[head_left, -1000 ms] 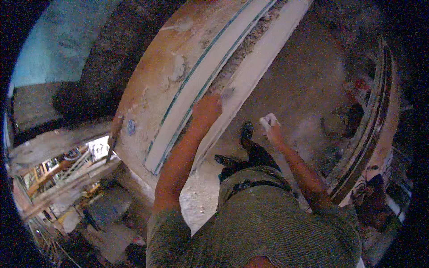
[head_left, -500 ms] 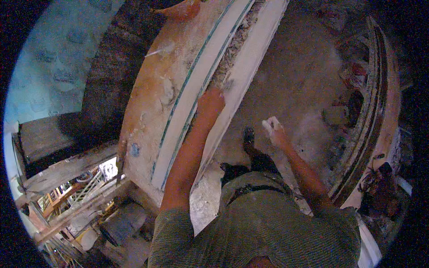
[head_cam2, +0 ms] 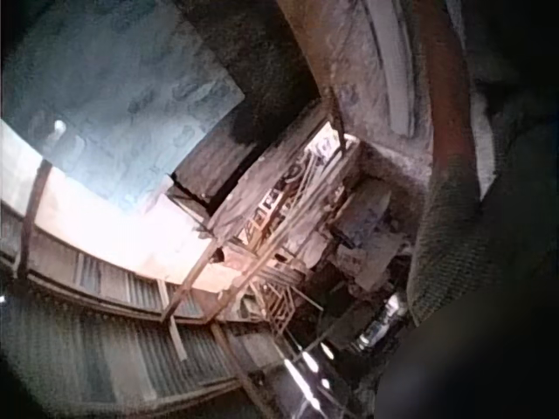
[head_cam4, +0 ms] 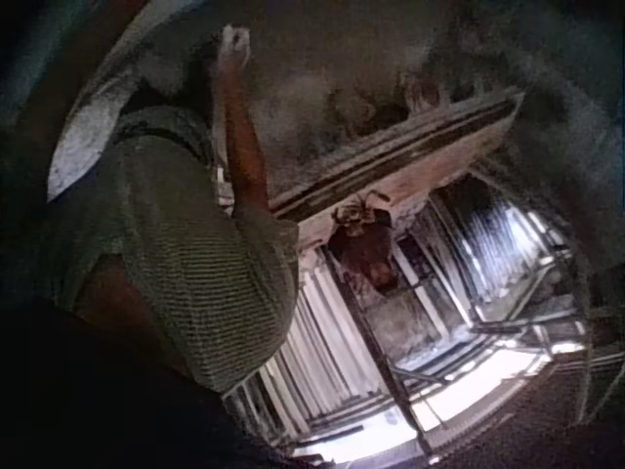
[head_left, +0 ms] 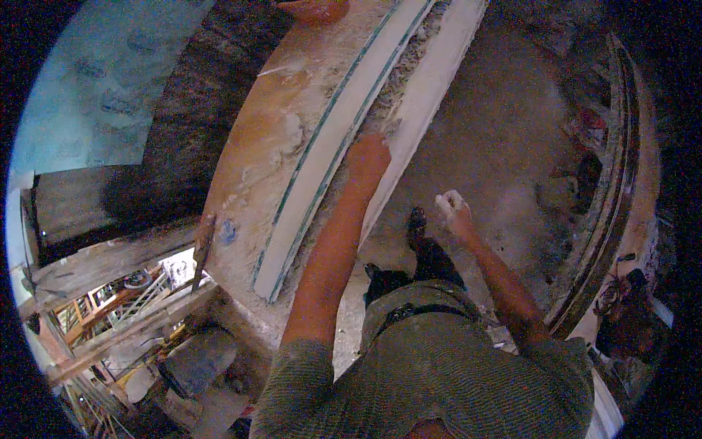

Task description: The person uses a metal scraper to remove material from the edges of long white boards resting on a workbench. They repeatedly scrape along the length of the boards, occasionally repositioning their hands and the boards to access different sections.

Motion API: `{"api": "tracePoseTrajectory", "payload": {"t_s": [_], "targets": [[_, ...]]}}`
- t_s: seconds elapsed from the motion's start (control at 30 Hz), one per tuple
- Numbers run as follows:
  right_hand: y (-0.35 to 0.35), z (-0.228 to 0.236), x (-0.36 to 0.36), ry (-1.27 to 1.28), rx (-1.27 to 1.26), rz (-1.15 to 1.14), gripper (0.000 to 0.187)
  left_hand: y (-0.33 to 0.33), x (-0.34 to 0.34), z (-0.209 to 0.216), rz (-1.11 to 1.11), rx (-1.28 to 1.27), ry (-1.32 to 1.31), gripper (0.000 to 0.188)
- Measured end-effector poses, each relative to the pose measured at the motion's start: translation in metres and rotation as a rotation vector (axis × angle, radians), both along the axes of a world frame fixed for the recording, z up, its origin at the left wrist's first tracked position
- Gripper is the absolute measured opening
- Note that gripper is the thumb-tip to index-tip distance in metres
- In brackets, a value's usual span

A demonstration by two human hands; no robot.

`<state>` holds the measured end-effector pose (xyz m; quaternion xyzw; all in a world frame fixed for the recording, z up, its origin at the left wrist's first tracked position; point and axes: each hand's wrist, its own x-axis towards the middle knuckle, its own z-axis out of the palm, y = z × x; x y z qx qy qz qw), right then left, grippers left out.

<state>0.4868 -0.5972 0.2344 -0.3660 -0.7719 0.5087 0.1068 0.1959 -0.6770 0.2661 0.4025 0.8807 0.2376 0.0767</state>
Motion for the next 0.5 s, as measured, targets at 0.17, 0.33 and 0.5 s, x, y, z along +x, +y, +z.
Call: {"api": "tracePoseTrajectory", "payload": {"t_s": [0.17,0.33,0.5], "targets": [[-0.041,0.036,-0.019,-0.152,-0.224,-0.042,0.037,-0.188,0.069,0.028,0.132,-0.318,-0.162,0.038],[-0.122,0.04,-0.008,-0.106,-0.212,0.102,0.031,-0.441,0.149,0.054,0.299,-0.062,-0.363,0.044],[-0.239,0.054,0.02,-0.254,-0.281,0.309,0.029,-0.628,0.25,0.083,0.801,0.184,-0.757,0.029]]}}
